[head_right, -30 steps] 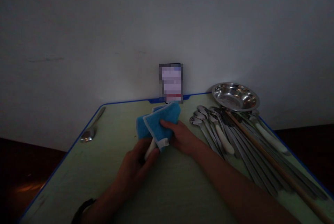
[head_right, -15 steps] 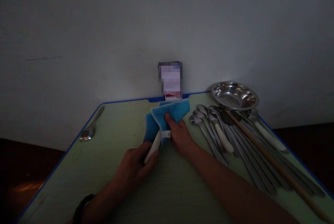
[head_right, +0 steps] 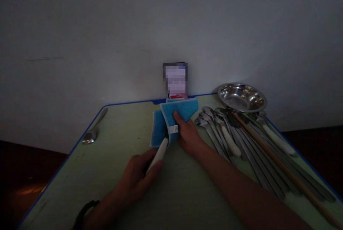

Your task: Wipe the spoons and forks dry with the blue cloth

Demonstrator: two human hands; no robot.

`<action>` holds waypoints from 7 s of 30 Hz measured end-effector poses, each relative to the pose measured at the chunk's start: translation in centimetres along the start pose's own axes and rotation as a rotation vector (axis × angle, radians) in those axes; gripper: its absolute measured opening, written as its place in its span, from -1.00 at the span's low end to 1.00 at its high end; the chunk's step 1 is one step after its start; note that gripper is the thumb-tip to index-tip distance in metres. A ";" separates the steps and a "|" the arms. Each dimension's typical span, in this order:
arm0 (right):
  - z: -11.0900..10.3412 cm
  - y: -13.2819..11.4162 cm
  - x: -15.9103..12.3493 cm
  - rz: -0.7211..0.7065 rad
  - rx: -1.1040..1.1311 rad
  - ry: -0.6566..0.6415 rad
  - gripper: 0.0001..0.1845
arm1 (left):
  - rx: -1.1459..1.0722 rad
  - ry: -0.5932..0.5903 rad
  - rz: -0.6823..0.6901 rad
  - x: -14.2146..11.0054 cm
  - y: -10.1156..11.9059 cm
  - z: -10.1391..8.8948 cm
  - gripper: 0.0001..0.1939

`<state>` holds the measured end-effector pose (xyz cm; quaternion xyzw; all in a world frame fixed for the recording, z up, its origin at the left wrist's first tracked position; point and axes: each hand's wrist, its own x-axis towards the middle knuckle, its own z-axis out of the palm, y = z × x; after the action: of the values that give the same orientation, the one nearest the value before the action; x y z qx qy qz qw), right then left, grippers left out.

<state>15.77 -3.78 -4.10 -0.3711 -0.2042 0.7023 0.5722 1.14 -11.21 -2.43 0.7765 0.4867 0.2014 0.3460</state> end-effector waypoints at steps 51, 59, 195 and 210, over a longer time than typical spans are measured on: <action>0.0 0.3 -0.5 0.127 0.025 -0.210 -0.77 | -0.240 0.443 0.034 0.5 -0.5 -0.2 -0.71; -0.1 0.3 -0.7 0.092 -0.022 -0.147 -0.79 | -0.272 0.562 -0.060 0.4 -1.3 -0.7 -0.81; 1.5 -4.2 -2.8 0.103 -1.581 -0.472 -0.44 | -0.005 0.452 -0.022 1.7 -2.5 -1.7 -0.63; 0.4 -8.4 -2.6 0.225 -1.578 -0.556 -0.53 | -0.212 0.573 -0.179 2.2 -3.0 -2.1 -0.54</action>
<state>21.09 -4.02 2.90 -0.4937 -0.7303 0.4721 0.0008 -1.08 -7.68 -3.26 0.6019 0.6071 0.4300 0.2902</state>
